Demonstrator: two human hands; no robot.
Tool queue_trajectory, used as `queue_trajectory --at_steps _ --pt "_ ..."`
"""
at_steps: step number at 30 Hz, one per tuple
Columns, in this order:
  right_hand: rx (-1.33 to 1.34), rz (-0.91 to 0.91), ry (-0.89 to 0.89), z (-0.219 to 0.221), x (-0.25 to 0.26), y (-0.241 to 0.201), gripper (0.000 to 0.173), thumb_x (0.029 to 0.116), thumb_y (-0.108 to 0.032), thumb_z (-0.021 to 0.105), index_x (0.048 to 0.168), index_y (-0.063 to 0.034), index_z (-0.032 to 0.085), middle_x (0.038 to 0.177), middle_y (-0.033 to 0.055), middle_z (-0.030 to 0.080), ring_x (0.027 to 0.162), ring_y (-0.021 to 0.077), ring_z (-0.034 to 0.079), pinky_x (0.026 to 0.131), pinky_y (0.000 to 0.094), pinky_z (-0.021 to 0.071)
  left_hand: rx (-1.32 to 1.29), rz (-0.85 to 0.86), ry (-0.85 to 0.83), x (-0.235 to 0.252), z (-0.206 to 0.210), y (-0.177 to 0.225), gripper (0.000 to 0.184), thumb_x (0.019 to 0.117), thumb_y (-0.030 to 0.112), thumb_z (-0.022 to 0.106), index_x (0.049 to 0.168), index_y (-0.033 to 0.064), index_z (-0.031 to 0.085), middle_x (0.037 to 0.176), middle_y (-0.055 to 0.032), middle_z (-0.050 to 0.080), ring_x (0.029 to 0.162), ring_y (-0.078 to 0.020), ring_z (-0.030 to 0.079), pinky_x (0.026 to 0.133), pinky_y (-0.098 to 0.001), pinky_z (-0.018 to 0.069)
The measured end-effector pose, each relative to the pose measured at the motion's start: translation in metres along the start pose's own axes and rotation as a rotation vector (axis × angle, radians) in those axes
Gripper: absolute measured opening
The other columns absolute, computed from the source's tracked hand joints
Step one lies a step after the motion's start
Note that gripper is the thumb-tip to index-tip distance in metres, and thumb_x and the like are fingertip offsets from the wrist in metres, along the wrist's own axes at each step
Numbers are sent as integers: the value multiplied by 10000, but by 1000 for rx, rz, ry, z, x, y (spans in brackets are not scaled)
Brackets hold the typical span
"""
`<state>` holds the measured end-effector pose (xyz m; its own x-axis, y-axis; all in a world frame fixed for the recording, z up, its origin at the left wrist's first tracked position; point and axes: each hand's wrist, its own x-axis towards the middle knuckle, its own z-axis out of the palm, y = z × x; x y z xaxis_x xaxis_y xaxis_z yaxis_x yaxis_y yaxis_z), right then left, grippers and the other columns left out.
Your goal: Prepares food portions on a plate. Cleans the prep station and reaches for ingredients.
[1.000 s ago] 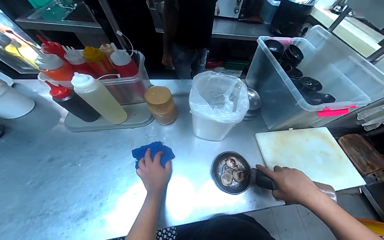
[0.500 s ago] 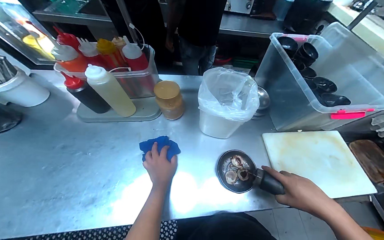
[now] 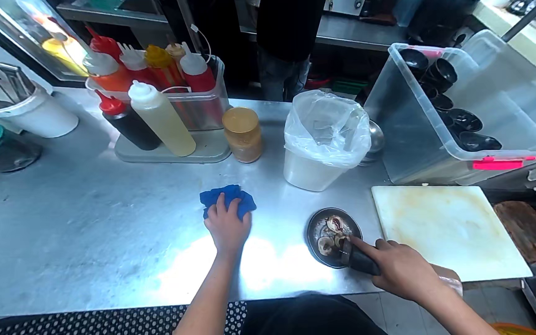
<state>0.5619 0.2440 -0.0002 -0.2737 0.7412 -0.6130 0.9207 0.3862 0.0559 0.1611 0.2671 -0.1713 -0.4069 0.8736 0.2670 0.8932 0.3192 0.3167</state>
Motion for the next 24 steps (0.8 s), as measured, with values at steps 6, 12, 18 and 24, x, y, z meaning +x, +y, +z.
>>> queue_trajectory --at_steps 6,12,18,24 --pt "33 3 9 1 1 -4 990 765 -397 790 1594 -486 257 1171 202 658 1006 431 655 786 605 531 -14 0 -29 0 -4 1 465 878 506 552 1220 235 713 1554 -118 461 1303 -432 484 901 -649 412" --pt "335 5 179 9 -5 17 963 755 -470 783 1595 -426 314 1215 112 679 1042 327 683 835 577 568 -9 0 -23 1 0 0 482 869 526 536 1217 245 715 1557 -118 456 1305 -419 484 890 -649 407" --pt "864 113 733 1 16 35 1050 692 -549 810 1567 -228 327 1299 82 652 1112 200 676 905 517 582 -1 -9 -15 1 0 0 497 881 554 495 1222 264 713 1559 -96 462 1314 -412 483 898 -642 401" --pt "1126 232 1134 4 88 31 1105 720 -319 898 1560 -101 214 1381 155 571 1234 231 617 1031 476 531 -5 -4 -23 0 -2 1 523 865 549 490 1225 241 712 1560 -120 454 1307 -423 478 886 -642 396"
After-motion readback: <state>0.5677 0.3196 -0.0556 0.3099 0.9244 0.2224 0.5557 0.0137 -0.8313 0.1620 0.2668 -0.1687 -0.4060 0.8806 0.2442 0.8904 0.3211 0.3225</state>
